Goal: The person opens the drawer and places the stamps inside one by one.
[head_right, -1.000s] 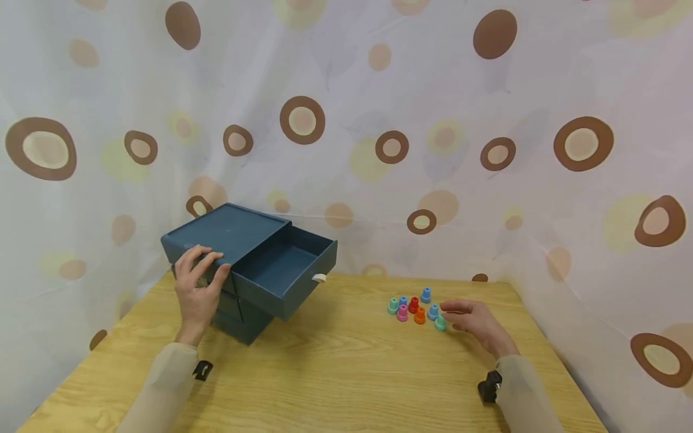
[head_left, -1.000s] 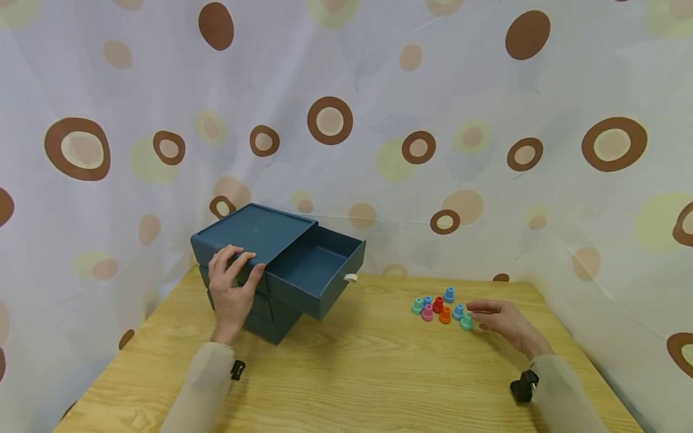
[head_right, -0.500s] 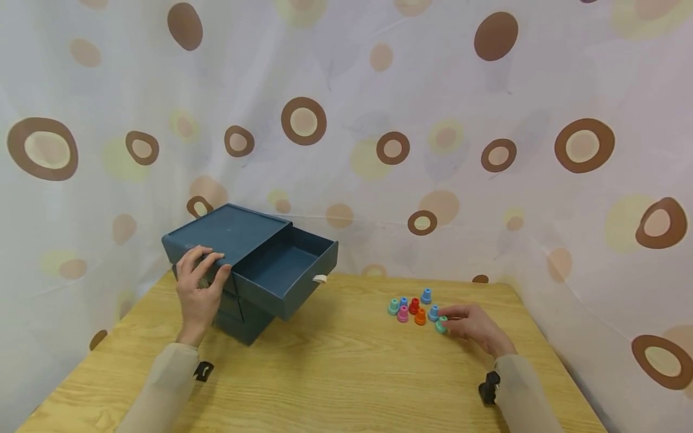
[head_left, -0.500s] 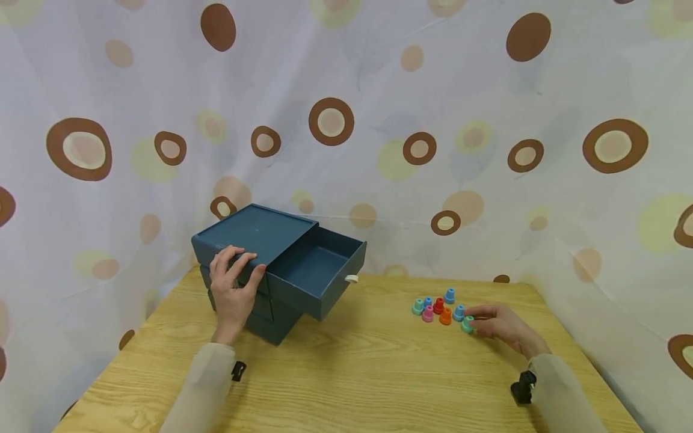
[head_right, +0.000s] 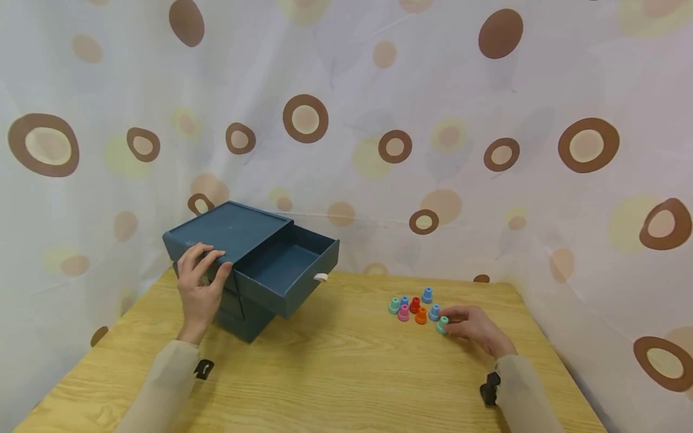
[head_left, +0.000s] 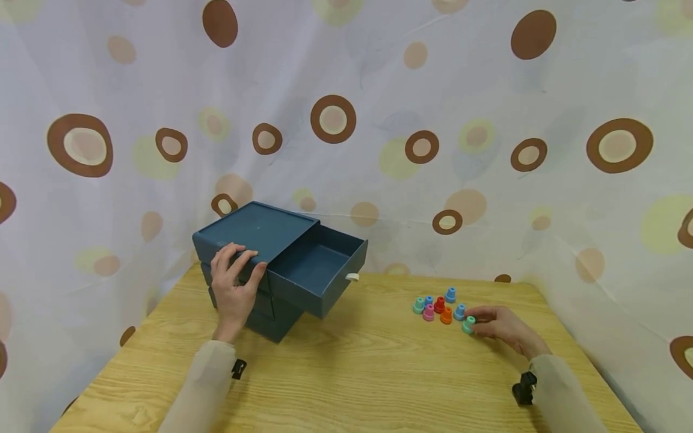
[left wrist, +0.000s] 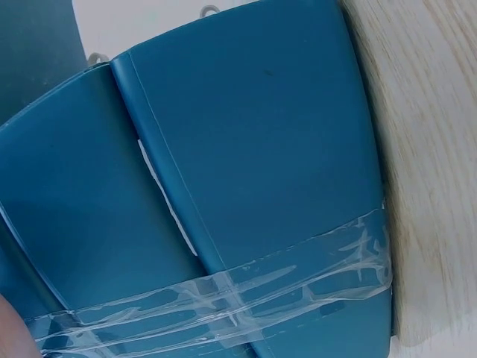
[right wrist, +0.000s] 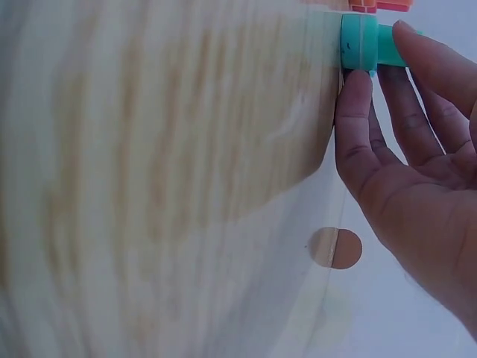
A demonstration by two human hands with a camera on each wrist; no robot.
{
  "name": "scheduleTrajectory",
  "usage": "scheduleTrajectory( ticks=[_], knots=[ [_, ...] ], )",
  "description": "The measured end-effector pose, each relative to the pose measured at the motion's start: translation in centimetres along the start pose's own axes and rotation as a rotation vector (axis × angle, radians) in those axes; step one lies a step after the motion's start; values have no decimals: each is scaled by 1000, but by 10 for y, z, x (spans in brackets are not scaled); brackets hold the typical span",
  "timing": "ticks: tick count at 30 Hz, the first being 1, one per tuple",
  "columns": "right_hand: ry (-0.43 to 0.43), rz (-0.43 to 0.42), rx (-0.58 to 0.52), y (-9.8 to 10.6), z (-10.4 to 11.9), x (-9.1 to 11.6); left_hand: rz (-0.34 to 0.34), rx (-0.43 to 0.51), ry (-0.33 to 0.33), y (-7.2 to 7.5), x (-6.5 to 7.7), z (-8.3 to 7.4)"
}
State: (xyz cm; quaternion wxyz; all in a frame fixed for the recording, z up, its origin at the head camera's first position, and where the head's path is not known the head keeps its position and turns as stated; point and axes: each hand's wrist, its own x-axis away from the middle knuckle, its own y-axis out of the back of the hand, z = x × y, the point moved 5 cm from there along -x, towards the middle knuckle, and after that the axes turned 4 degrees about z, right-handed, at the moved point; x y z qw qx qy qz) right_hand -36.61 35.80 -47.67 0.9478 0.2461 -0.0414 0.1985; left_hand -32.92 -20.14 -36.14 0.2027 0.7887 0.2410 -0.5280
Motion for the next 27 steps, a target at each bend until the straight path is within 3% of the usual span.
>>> scheduleTrajectory(
  ticks=[5, 10, 15, 27],
  knots=[
    [41, -2, 6, -1, 2, -2, 5, -16, 1, 3, 0, 2],
    [38, -56, 29, 2, 3, -1, 31, -16, 3, 2, -2, 1],
    [20, -69, 4, 3, 4, 2, 32, -22, 12, 2, 2, 2],
    [96, -135, -75, 9, 19, 1, 29, -14, 14, 1, 1, 3]
  ],
)
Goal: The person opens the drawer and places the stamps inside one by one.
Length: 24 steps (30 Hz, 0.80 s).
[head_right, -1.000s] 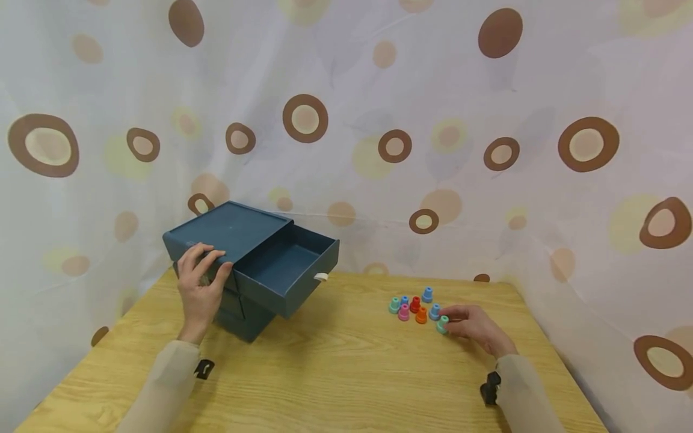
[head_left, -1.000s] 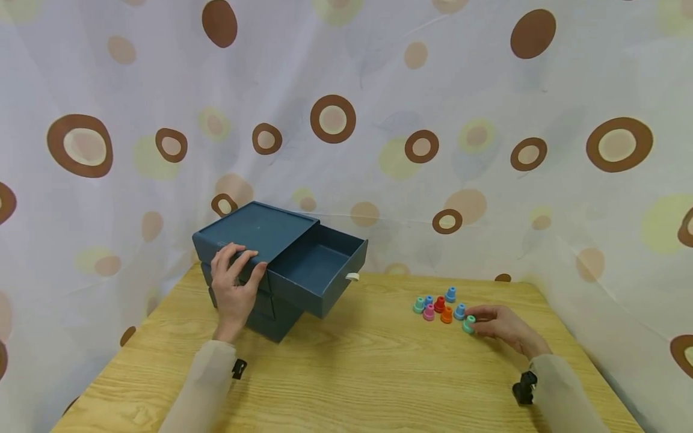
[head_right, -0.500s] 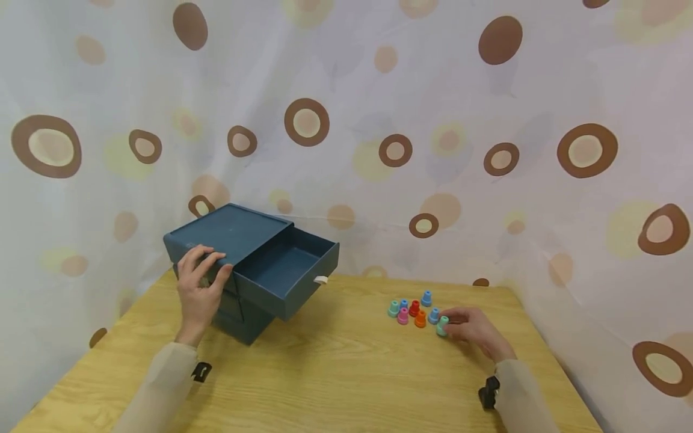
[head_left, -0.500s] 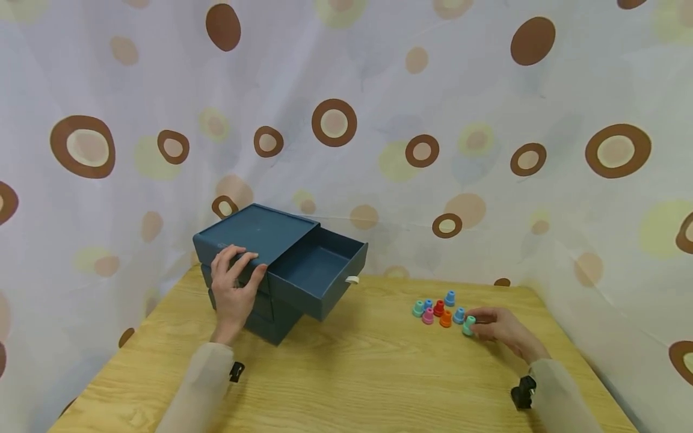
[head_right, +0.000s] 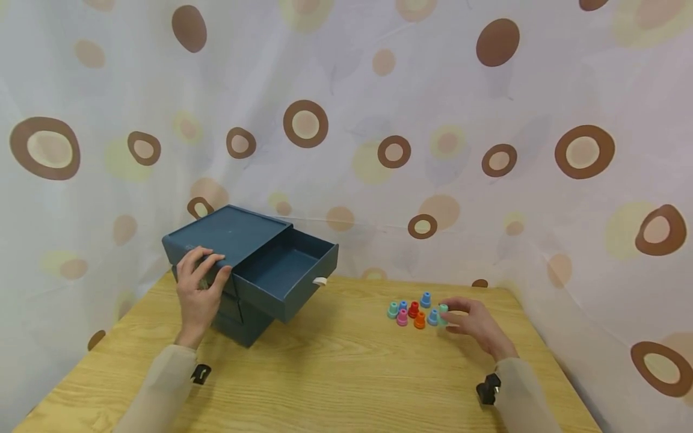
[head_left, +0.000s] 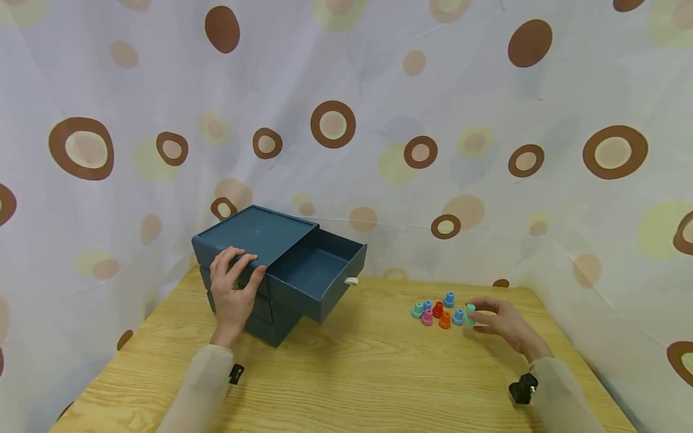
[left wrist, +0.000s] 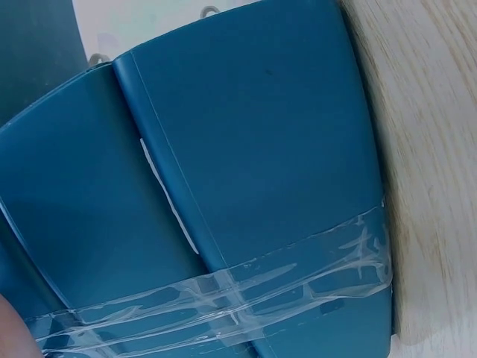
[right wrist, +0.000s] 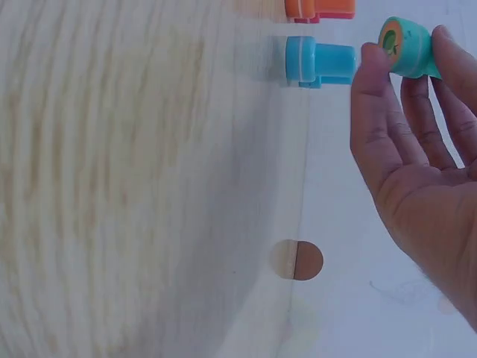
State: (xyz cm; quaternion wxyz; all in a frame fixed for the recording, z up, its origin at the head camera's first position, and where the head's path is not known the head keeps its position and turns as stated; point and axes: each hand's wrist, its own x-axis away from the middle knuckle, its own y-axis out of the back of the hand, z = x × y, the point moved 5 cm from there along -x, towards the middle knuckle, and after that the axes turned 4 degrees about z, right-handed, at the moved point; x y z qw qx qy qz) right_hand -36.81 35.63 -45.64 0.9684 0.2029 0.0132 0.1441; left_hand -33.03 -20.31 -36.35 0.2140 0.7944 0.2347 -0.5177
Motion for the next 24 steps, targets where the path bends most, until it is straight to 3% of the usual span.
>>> scheduleTrajectory(
  ticks=[11, 24],
  knots=[
    [14, -71, 47, -8, 22, -8, -3, 2, -8, 0, 0, -1],
    [47, -32, -12, -23, 41, -18, 1, -3, -4, 0, 0, -1]
  ],
)
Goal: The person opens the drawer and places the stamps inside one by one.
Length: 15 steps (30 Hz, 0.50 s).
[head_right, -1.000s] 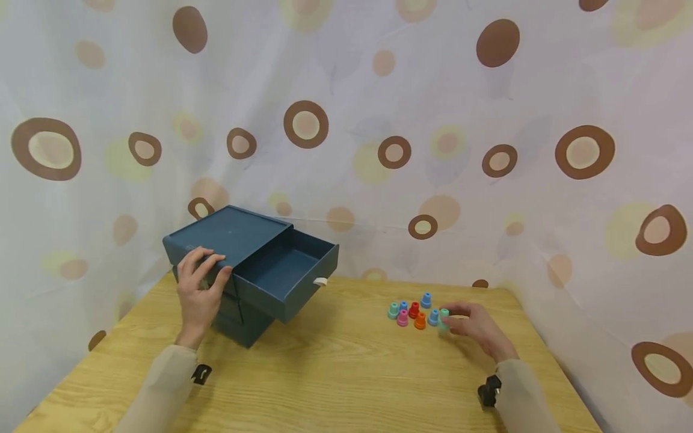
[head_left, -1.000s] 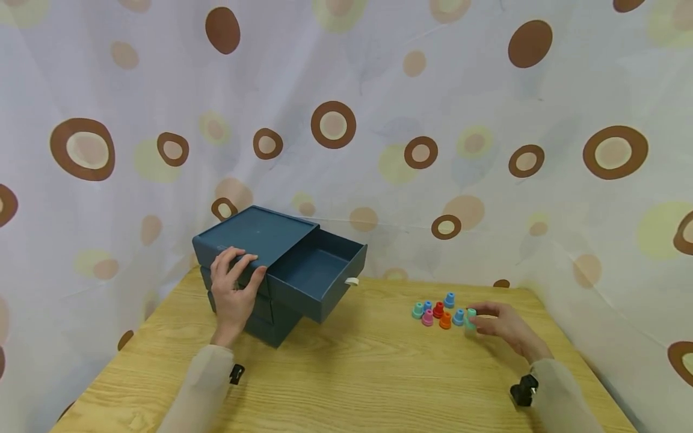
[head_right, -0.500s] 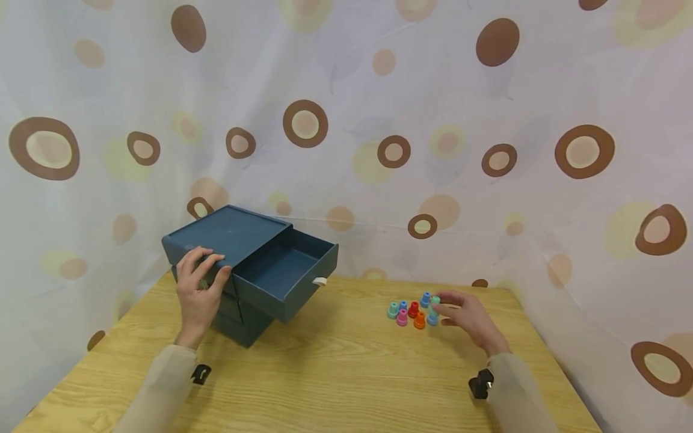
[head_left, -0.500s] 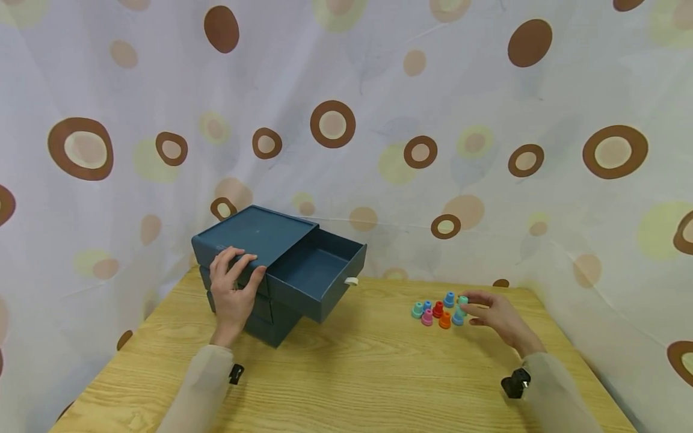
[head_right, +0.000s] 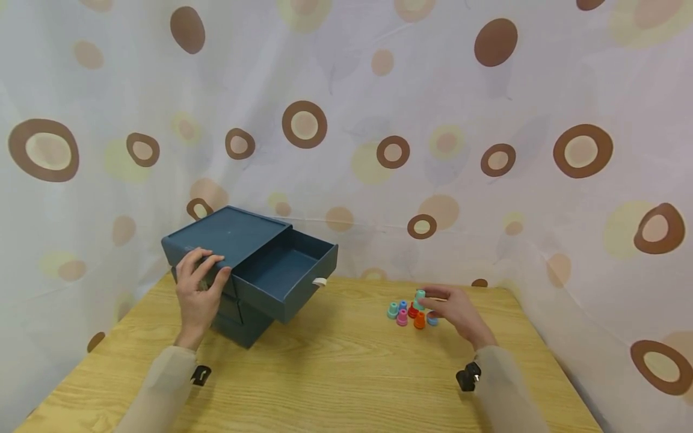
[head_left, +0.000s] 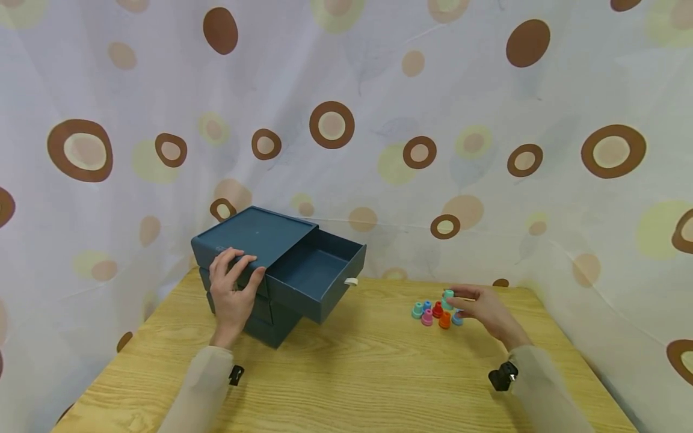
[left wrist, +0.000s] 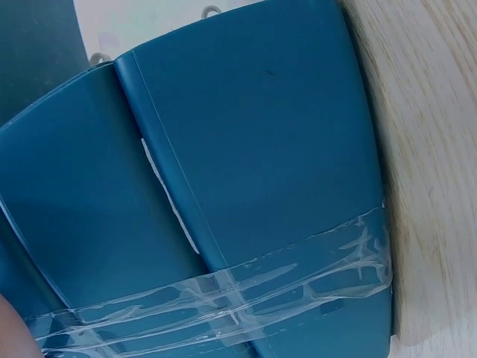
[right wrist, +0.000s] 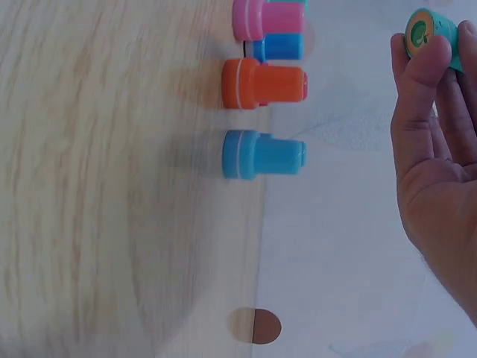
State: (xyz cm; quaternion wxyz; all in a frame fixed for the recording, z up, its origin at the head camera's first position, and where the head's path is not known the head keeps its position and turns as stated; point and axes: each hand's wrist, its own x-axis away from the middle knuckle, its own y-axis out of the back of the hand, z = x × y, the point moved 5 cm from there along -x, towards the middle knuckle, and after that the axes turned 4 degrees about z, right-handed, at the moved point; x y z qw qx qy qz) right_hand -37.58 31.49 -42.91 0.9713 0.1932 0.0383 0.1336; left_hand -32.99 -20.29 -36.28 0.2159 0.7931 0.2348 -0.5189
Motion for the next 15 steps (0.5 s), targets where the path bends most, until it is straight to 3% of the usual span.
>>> scheduleTrajectory(
  ticks=[15],
  knots=[
    [56, 47, 60, -19, 26, -10, -15, 32, 11, 0, 2, -3]
  ],
)
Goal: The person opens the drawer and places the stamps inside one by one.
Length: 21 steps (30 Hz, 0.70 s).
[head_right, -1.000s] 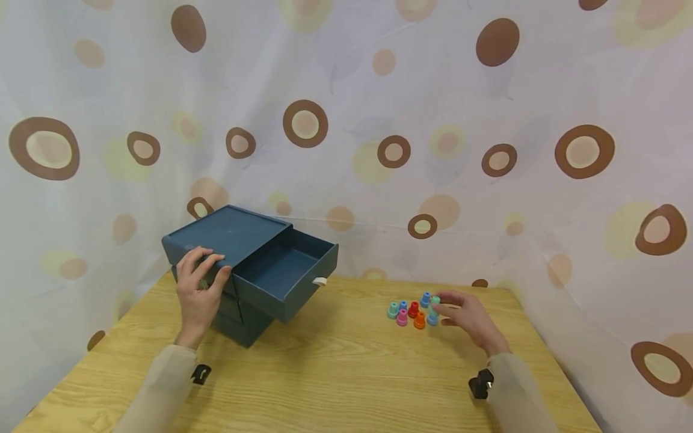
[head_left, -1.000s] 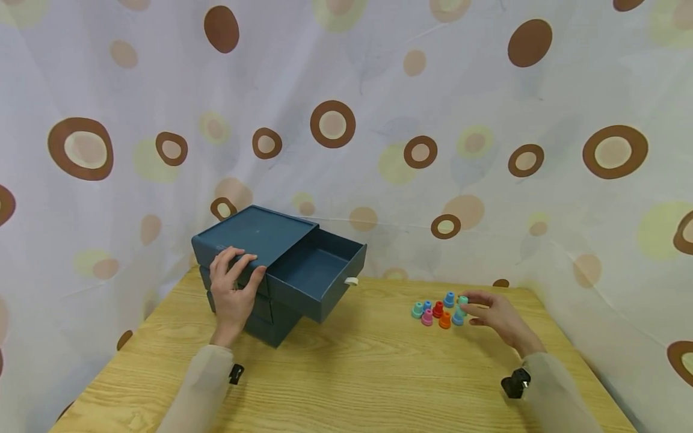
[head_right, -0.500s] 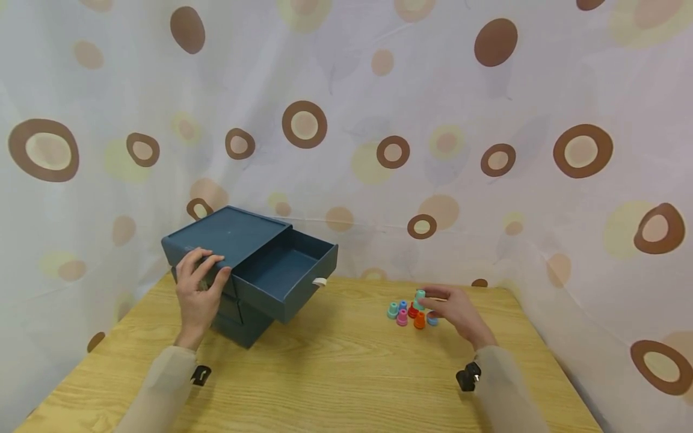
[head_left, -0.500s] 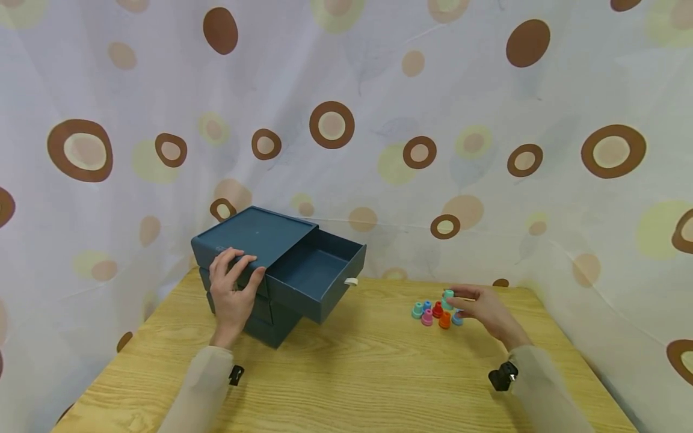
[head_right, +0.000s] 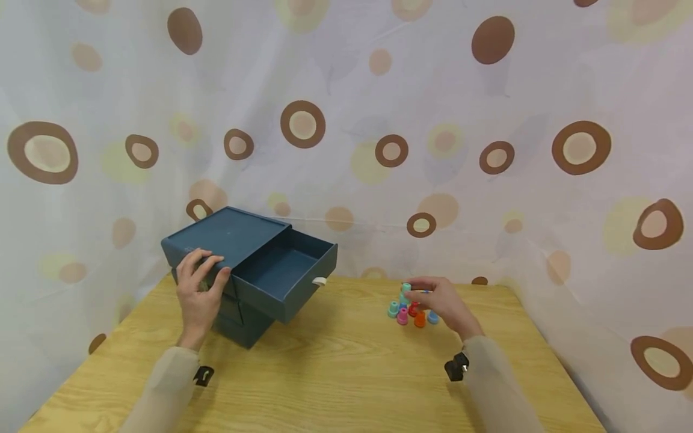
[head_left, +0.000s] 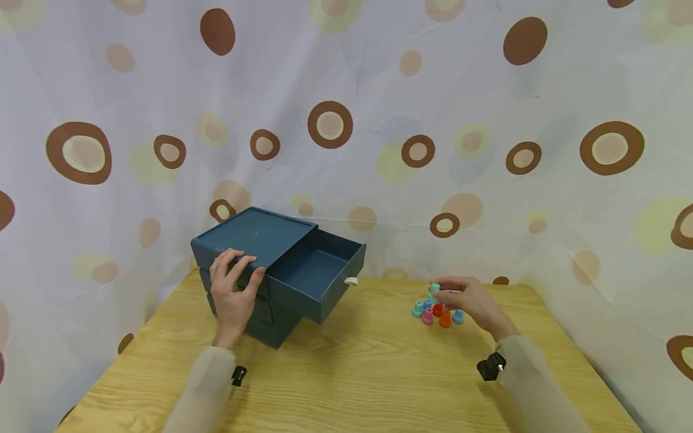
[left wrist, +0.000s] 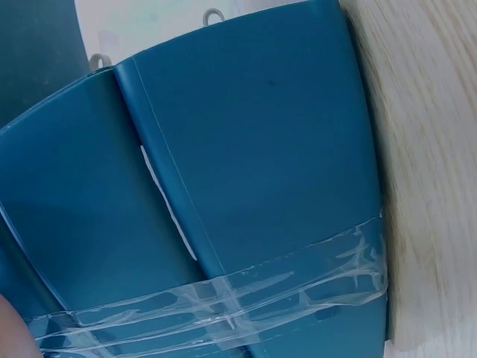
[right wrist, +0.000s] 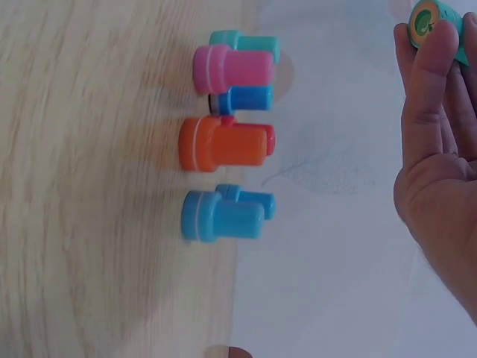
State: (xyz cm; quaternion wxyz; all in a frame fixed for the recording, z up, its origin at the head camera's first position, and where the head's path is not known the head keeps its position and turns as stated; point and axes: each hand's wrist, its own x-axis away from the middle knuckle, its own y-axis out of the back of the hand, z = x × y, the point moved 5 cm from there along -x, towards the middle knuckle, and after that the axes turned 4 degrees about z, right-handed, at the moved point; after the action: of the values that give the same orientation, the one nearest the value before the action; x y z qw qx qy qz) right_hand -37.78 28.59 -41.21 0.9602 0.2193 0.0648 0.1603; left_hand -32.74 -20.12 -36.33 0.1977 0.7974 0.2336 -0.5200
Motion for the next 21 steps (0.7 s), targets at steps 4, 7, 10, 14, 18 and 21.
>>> scheduleTrajectory(
  ticks=[4, 7, 10, 14, 18, 21],
  knots=[
    [-1, -8, -8, -5, 7, -9, -12, 3, 1, 1, 0, 0],
    [27, -6, -35, -10, 14, -16, -12, -4, 10, 1, 0, 1],
    [54, -4, -46, -15, 23, -20, -9, -10, 22, 1, 1, 1],
    [63, 1, -52, -21, 34, -25, -6, -12, 28, 0, 1, 1],
    [75, 3, -55, -26, 44, -31, -14, -5, 23, -1, 0, 1],
    [96, -4, -76, -31, 51, -33, -8, -3, 26, -2, 2, 2]
  ],
)
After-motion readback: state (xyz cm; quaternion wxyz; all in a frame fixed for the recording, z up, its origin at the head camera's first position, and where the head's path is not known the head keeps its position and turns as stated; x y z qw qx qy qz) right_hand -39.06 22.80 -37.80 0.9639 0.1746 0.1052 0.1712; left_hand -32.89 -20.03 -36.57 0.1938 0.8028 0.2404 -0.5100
